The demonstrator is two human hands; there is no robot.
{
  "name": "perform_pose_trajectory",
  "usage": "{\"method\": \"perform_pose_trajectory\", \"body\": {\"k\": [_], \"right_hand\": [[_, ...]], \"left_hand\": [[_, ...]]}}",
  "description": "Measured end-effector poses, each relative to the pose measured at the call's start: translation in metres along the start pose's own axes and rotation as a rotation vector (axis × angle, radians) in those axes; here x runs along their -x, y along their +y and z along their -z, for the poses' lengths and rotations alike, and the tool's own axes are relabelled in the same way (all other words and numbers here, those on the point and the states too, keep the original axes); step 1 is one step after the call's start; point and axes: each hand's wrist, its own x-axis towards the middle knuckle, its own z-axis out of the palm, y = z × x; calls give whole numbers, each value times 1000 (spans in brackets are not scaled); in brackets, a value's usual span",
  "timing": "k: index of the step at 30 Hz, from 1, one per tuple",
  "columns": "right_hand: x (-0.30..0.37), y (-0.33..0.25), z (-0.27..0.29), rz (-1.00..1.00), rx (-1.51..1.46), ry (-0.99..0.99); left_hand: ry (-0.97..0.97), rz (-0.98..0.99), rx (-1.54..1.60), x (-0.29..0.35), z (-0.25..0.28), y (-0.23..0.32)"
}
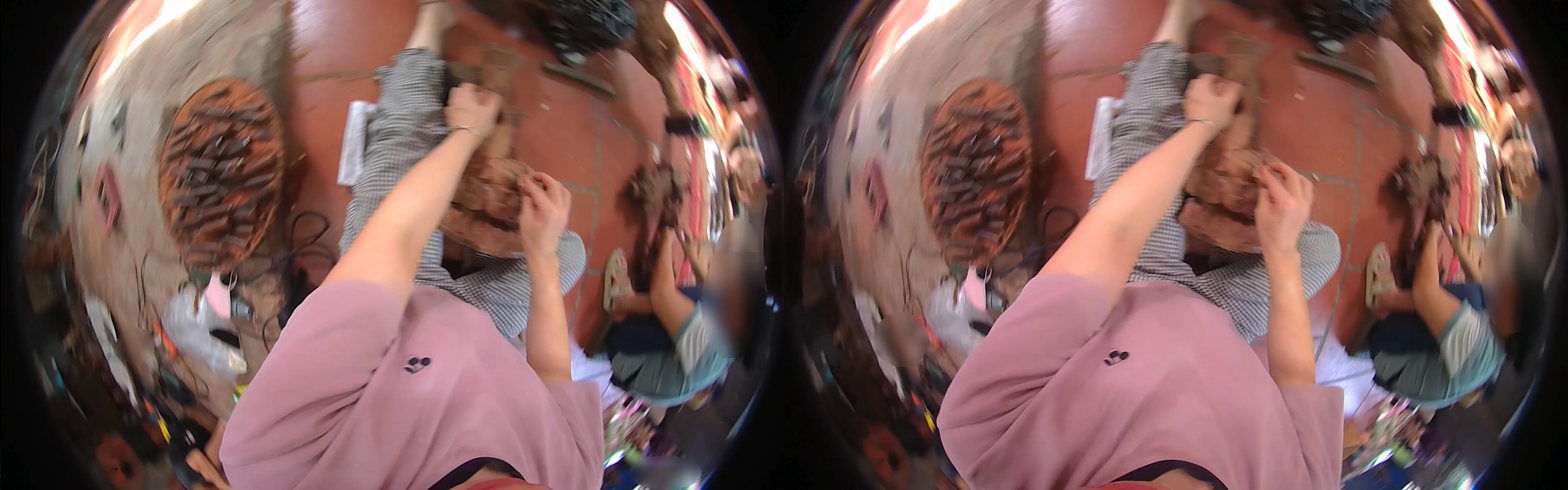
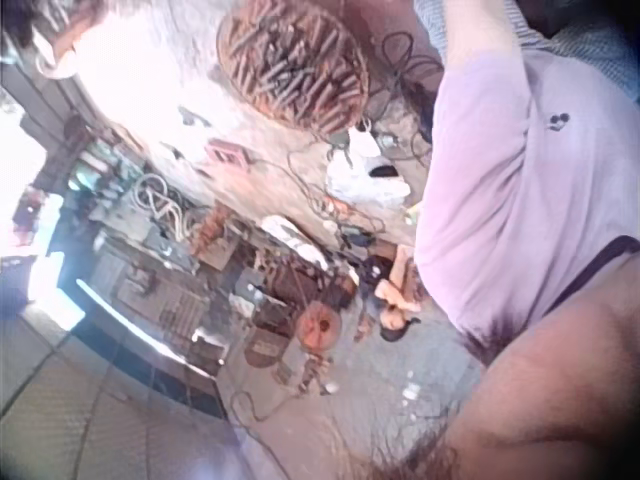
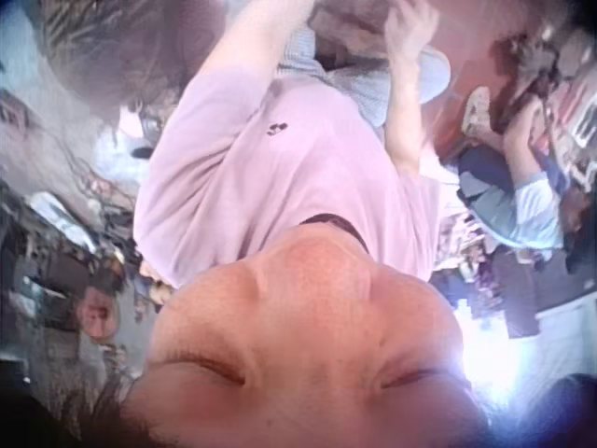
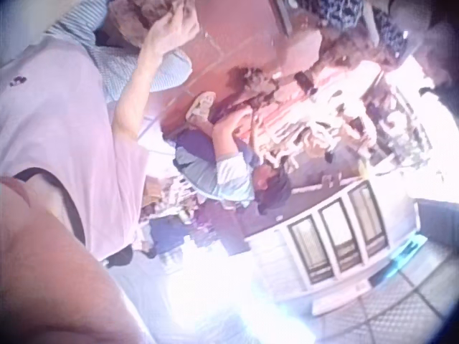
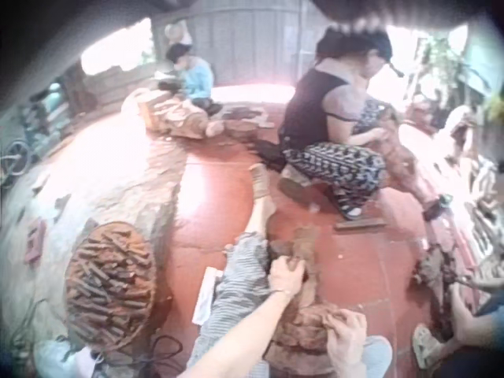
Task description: The person sits on the floor and carves a piece of wood using a small tool held in their right hand. They repeatedly scrape and shape the wood, occasionally rotating it to access different sides.
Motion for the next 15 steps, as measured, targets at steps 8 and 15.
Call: {"method": "perform_pose_trajectory", "body": {"k": [8, 15], "right_hand": [[-7, -14, -32, -109, -171, 253], [32, 39, 3, -312, -273, 116]], "left_hand": [[-289, 245, -124, 3, 11, 28], [-243, 168, -59, 6, 13, 19]]}}
